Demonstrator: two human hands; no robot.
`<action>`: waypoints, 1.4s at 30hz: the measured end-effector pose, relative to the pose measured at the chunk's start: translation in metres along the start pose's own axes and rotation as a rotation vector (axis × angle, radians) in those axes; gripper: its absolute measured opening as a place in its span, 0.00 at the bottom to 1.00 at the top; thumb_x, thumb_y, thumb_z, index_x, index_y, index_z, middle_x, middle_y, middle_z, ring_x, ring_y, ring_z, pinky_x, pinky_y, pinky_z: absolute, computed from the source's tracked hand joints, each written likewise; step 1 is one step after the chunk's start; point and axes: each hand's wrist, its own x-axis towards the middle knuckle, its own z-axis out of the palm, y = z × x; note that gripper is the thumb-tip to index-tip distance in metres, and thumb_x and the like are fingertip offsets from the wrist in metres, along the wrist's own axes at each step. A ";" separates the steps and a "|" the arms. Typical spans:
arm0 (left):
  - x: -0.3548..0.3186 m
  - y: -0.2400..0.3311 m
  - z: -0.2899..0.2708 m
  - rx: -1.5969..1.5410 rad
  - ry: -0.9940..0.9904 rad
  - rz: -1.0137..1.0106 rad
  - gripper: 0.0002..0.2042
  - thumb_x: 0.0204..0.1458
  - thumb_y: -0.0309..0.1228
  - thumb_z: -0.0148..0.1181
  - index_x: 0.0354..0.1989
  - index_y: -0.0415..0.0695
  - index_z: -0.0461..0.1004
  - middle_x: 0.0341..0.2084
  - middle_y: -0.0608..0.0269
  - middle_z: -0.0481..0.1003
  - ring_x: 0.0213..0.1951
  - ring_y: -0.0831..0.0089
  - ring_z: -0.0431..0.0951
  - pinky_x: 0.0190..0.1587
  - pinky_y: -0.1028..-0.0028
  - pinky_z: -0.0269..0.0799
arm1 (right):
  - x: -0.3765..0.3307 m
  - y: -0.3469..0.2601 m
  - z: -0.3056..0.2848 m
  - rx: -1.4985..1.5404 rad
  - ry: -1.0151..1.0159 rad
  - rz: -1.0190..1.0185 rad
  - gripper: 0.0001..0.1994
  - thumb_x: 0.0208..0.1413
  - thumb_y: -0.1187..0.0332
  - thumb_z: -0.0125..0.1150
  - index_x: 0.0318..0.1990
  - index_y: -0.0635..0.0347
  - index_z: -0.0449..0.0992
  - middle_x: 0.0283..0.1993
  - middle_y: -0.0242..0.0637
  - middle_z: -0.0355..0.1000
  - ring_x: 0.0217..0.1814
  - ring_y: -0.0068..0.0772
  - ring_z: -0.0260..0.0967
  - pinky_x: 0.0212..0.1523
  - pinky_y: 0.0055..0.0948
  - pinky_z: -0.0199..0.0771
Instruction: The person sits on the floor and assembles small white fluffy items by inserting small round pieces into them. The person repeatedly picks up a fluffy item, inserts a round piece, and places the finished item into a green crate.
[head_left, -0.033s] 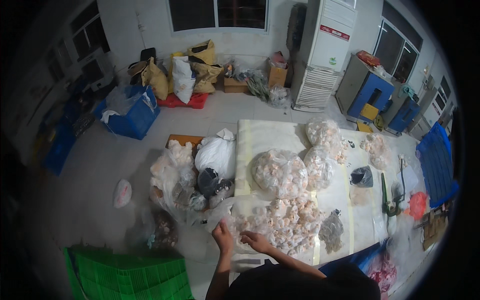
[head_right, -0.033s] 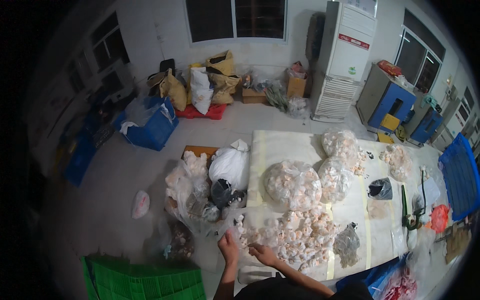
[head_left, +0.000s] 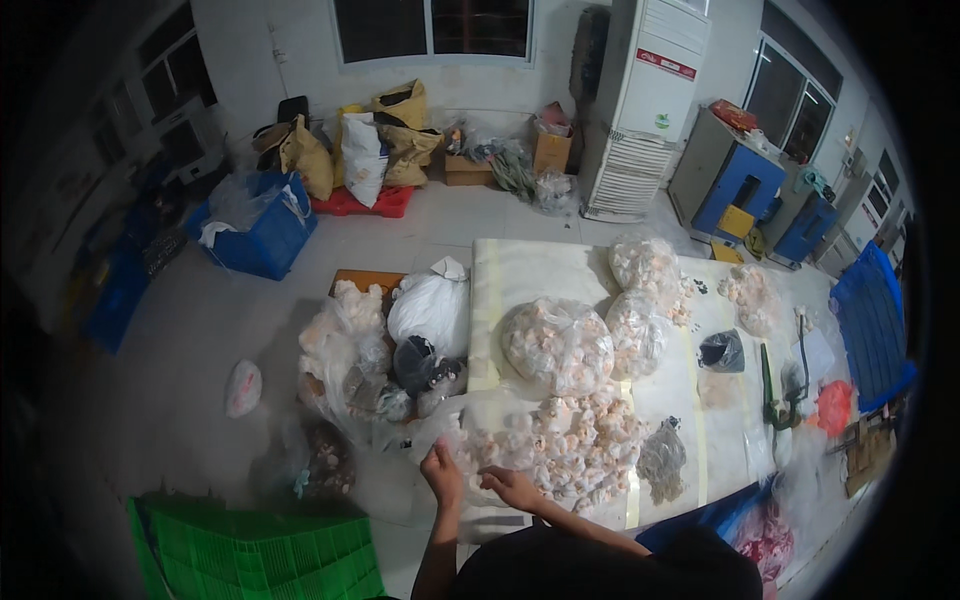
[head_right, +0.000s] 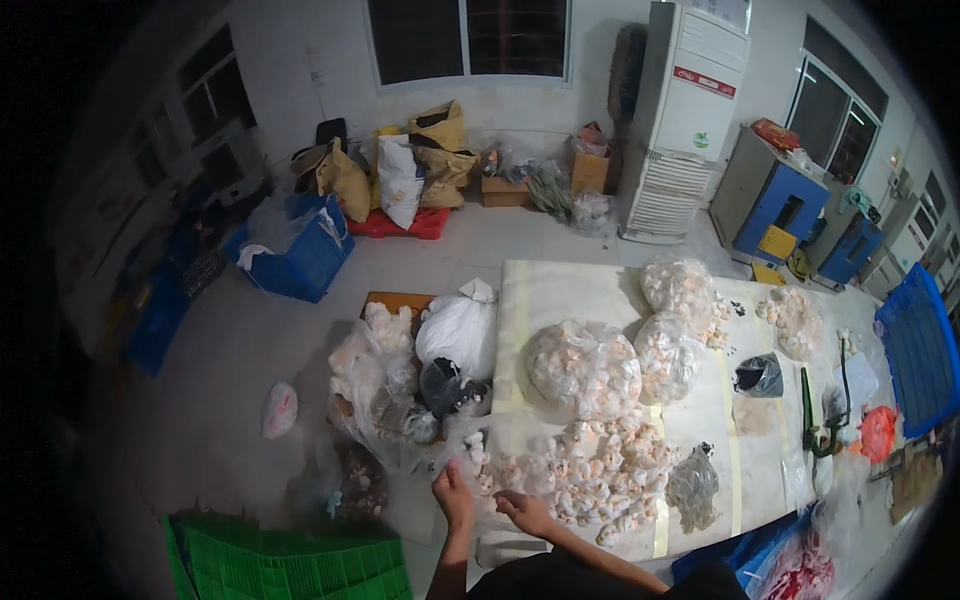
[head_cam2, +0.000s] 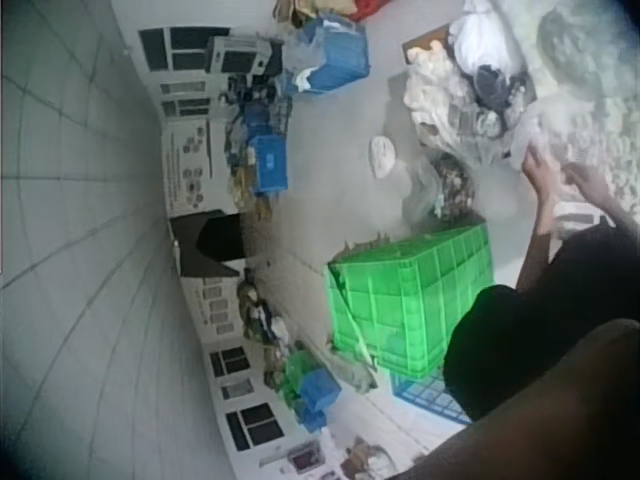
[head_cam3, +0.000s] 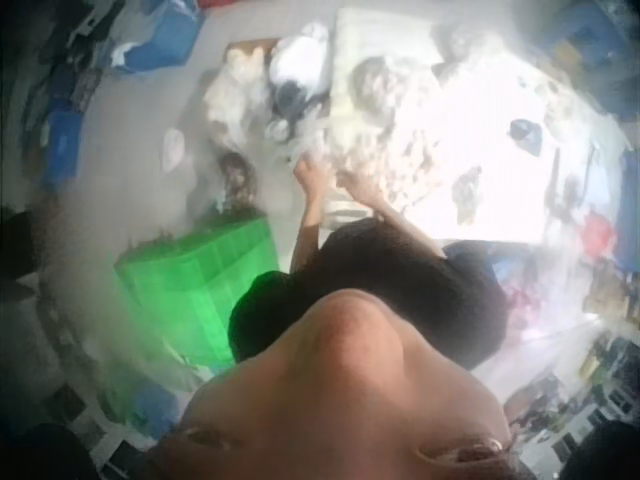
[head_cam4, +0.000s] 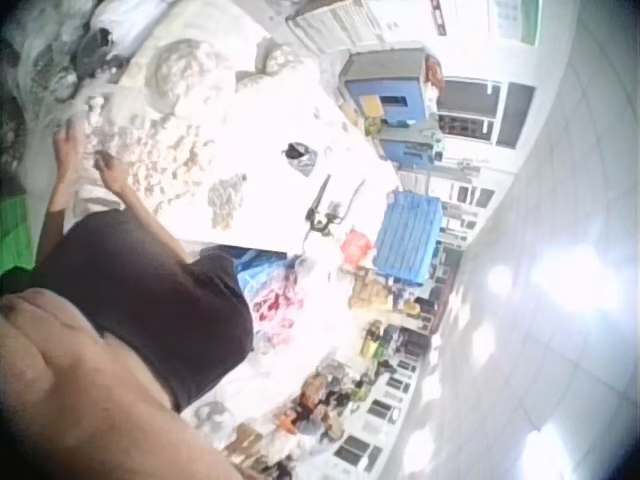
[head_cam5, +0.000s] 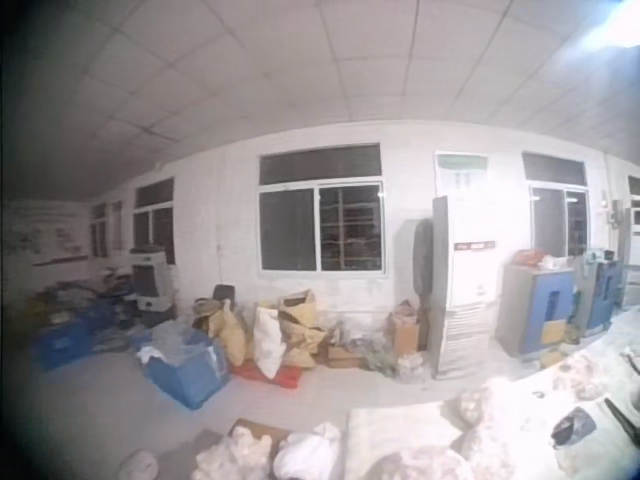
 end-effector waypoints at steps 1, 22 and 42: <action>0.005 -0.003 -0.003 -0.008 0.043 0.016 0.19 0.72 0.36 0.50 0.38 0.30 0.78 0.25 0.44 0.78 0.26 0.67 0.73 0.35 0.63 0.72 | -0.009 -0.013 0.004 -0.060 0.005 0.004 0.22 0.73 0.50 0.48 0.61 0.56 0.76 0.43 0.41 0.83 0.50 0.42 0.82 0.52 0.38 0.78; 0.007 -0.013 -0.051 -0.152 0.219 -0.101 0.21 0.73 0.37 0.48 0.58 0.28 0.77 0.49 0.51 0.82 0.46 0.71 0.79 0.54 0.70 0.72 | -0.057 0.015 -0.020 -0.327 0.566 -0.266 0.19 0.59 0.70 0.67 0.58 0.59 0.76 0.54 0.49 0.76 0.55 0.55 0.74 0.56 0.46 0.73; -0.017 0.047 -0.066 -0.105 0.274 -0.204 0.21 0.72 0.38 0.49 0.62 0.36 0.76 0.19 0.85 0.54 0.21 0.91 0.50 0.23 0.82 0.43 | 0.091 0.146 -0.009 -0.961 0.128 -0.251 0.33 0.56 0.62 0.63 0.71 0.42 0.65 0.72 0.40 0.62 0.69 0.46 0.64 0.51 0.50 0.81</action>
